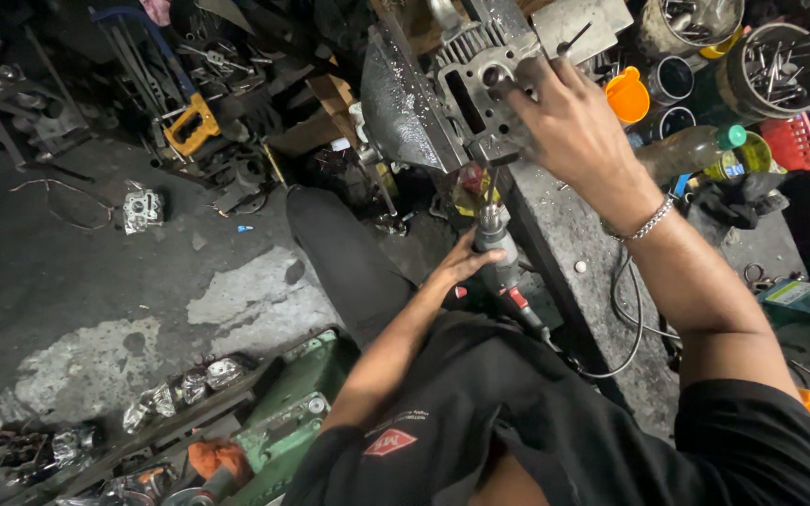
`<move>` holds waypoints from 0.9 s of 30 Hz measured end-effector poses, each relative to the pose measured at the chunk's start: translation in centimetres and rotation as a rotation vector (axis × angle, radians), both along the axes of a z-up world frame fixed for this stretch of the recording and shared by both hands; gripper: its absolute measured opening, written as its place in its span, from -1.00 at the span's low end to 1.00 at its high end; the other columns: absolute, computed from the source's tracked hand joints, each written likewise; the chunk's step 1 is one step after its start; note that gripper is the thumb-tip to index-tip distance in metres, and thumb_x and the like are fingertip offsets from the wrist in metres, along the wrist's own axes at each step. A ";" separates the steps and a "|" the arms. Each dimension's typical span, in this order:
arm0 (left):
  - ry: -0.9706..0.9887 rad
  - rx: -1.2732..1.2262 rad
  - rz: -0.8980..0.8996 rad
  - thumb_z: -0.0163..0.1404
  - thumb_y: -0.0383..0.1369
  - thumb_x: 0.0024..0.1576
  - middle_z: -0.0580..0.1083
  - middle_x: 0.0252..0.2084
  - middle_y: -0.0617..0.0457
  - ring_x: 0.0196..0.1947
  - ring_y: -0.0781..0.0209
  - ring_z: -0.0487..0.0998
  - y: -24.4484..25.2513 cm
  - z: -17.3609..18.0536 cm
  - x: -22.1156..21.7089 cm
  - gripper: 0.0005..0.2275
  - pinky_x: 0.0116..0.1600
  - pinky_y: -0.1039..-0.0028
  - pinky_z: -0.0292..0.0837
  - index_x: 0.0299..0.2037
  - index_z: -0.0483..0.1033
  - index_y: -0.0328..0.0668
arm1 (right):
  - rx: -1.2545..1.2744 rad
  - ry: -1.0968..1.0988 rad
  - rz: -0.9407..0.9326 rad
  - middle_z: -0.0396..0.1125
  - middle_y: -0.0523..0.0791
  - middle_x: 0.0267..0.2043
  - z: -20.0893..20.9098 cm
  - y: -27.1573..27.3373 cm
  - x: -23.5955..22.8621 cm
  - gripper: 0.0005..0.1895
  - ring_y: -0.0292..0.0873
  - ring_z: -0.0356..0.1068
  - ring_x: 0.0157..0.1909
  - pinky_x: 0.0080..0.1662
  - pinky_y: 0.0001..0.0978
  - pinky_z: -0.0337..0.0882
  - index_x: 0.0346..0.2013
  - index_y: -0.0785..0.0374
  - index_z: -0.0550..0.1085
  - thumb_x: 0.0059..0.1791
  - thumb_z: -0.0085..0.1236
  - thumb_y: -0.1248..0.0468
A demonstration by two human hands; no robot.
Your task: The person uses a handheld rotary tool to drill or grind a metal engine block clamped in a vise. They periodically pause to wipe the work area with a cloth and inspect the surface.
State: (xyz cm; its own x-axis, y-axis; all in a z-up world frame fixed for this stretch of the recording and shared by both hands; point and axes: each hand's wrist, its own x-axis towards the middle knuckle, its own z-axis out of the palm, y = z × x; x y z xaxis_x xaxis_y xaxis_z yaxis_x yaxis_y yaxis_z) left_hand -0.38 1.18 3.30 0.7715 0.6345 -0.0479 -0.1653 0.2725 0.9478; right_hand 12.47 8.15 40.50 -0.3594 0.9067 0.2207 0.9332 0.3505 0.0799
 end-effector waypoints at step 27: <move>-0.027 -0.065 0.050 0.30 -0.14 -0.03 0.49 0.18 -0.04 0.22 0.13 0.46 0.2 -0.2 1.7 -0.26 0.37 0.27 0.32 0.37 0.31 -0.23 | -0.142 0.169 -0.049 -0.01 0.11 0.49 1.5 0.5 0.3 -0.06 0.24 0.15 0.29 0.36 -0.02 0.25 0.37 0.24 0.36 -0.35 0.08 0.64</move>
State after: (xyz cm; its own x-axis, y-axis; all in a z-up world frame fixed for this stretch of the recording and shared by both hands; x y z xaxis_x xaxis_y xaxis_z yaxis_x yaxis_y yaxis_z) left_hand 1.30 1.42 3.08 0.7402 0.6688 -0.0694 -0.2059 0.3237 0.9235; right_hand 12.82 8.67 42.04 -0.2828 0.9485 0.1428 0.9453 0.3009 -0.1262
